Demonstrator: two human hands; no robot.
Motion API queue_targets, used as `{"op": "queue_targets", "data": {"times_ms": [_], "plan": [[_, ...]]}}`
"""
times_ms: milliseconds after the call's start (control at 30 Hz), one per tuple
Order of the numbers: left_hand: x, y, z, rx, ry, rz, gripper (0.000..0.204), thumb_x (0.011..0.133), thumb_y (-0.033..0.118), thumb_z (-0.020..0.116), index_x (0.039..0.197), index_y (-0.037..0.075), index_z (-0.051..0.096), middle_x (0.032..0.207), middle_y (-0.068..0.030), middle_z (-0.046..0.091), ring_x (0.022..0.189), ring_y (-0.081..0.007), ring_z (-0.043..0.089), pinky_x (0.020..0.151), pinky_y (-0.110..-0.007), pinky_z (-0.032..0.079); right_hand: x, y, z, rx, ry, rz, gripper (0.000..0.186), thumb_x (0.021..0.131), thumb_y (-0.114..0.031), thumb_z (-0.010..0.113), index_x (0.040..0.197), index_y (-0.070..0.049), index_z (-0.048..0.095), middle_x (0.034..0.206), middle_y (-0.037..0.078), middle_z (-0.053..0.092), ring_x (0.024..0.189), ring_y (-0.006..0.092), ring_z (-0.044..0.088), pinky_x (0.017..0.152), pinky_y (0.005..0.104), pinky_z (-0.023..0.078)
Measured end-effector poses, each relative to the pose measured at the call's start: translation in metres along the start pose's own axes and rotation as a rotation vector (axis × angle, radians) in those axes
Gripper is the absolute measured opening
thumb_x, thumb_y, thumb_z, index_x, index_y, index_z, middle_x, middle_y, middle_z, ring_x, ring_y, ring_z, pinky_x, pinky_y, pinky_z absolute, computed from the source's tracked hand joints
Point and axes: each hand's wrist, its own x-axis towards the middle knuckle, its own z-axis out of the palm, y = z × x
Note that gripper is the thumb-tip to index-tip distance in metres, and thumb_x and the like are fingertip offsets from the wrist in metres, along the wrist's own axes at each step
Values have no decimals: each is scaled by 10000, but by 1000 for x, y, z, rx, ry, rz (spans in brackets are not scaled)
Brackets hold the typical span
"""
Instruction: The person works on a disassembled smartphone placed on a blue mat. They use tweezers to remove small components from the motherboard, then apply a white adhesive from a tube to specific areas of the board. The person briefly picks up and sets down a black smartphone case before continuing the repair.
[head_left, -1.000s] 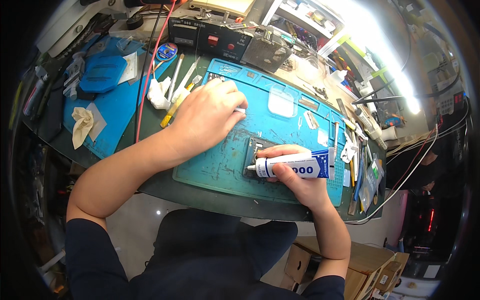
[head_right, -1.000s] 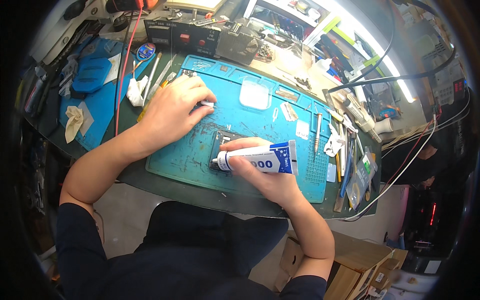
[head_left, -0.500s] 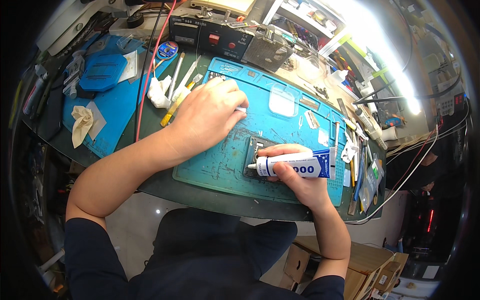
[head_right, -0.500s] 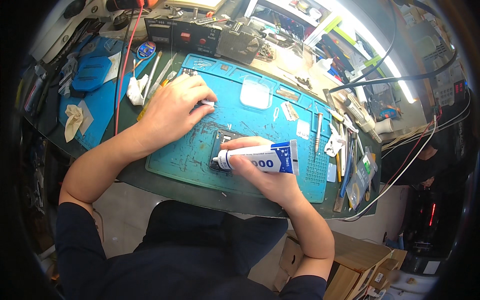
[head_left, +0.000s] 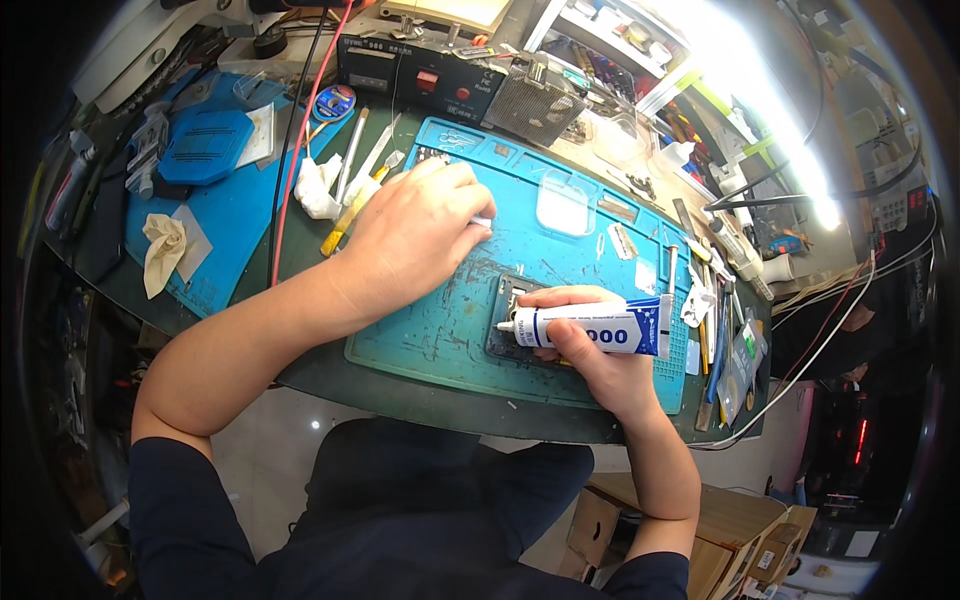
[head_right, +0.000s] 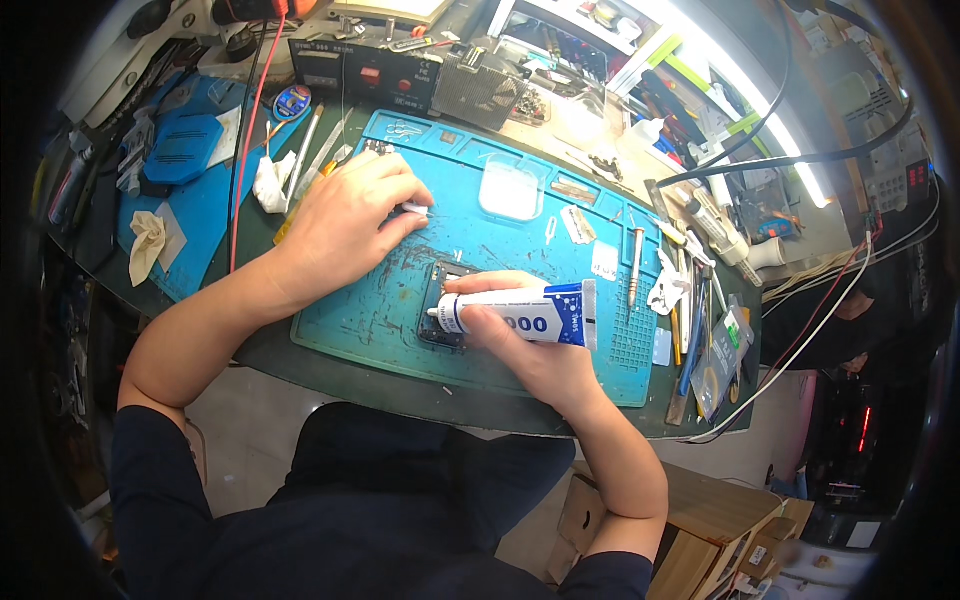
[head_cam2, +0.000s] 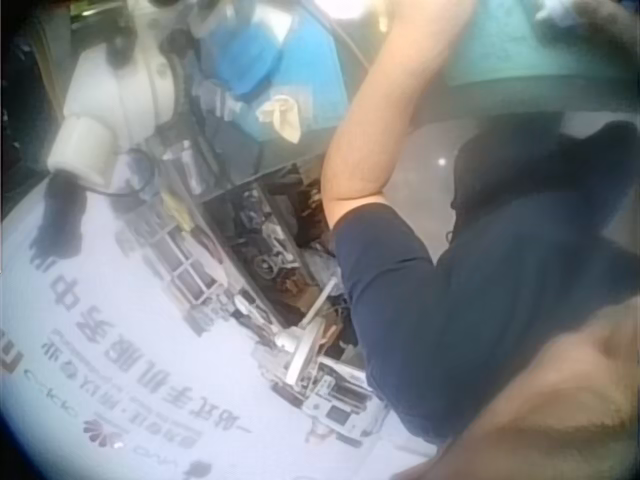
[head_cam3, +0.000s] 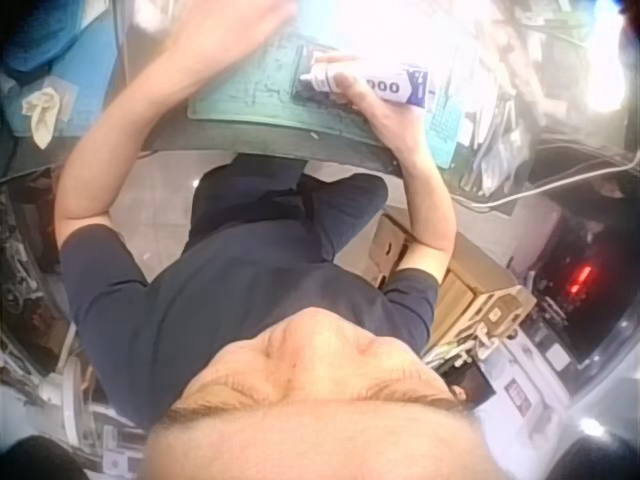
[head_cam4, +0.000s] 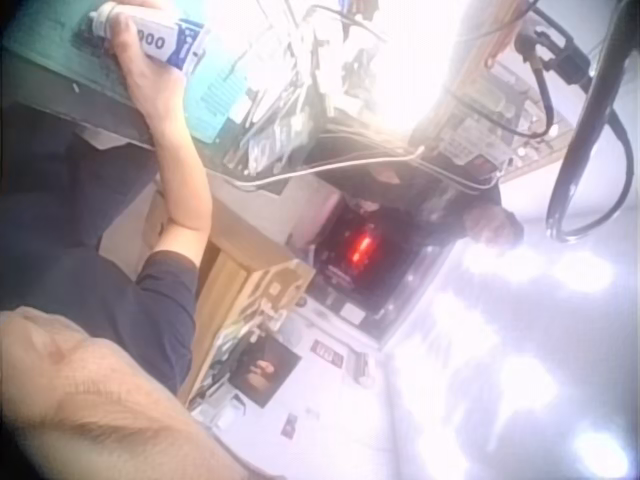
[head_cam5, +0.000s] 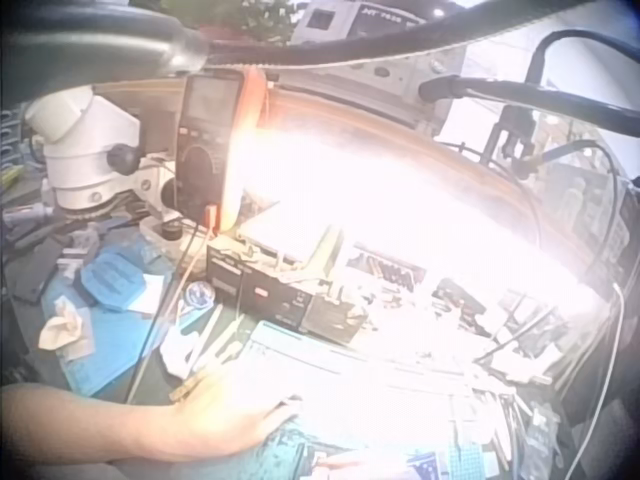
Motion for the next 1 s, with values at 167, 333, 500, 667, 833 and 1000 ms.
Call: {"op": "queue_targets", "data": {"times_ms": [167, 333, 500, 667, 833, 1000], "plan": [[0, 0, 0, 12, -7, -10, 121, 861, 125, 754, 952, 59, 709, 946, -80, 673, 958, -296, 646, 810, -415, 518, 0, 0, 0, 8, 7, 24, 252, 1013, -148, 701, 1229, -19, 699, 1161, 71, 735, 905, 93, 677, 772, 232, 576], [0, 1, 0, 8, 6, -1, 119, 859, 123, 755, 949, 60, 709, 940, -81, 672, 959, -296, 648, 808, -417, 519, 1, -1, 0, -7, 6, 25, 252, 1016, -148, 696, 1233, -20, 696, 1169, 69, 731, 920, 95, 677, 784, 238, 576], [0, 0, 0, 12, -9, -11, 105, 864, 130, 748, 936, 68, 705, 941, -80, 667, 966, -297, 646, 820, -423, 520, 1, -3, 2, 0, 31, 40, 255, 1020, -156, 692, 1236, -21, 696, 1142, 60, 729, 911, 93, 672, 784, 235, 568], [0, 1, 0, 1, -20, -22, 88, 870, 145, 736, 912, 79, 696, 946, -75, 659, 977, -298, 637, 848, -430, 521, 2, -2, 0, -35, 22, 42, 273, 1023, -182, 694, 1243, -21, 697, 1102, 50, 725, 881, 83, 659, 773, 227, 553], [-1, 2, 0, 12, -17, -27, 88, 869, 144, 736, 909, 79, 695, 945, -76, 657, 978, -298, 636, 851, -428, 518, 2, -5, 3, -55, 48, 41, 284, 1021, -201, 699, 1246, -28, 706, 1074, 43, 723, 872, 78, 659, 774, 222, 551], [-1, 1, 0, 0, -8, -28, 86, 869, 140, 737, 909, 77, 695, 947, -77, 655, 975, -298, 634, 849, -426, 516, 3, -5, 3, -77, 61, 49, 298, 1017, -222, 707, 1251, -37, 709, 1052, 34, 725, 857, 74, 661, 754, 214, 544]]}}
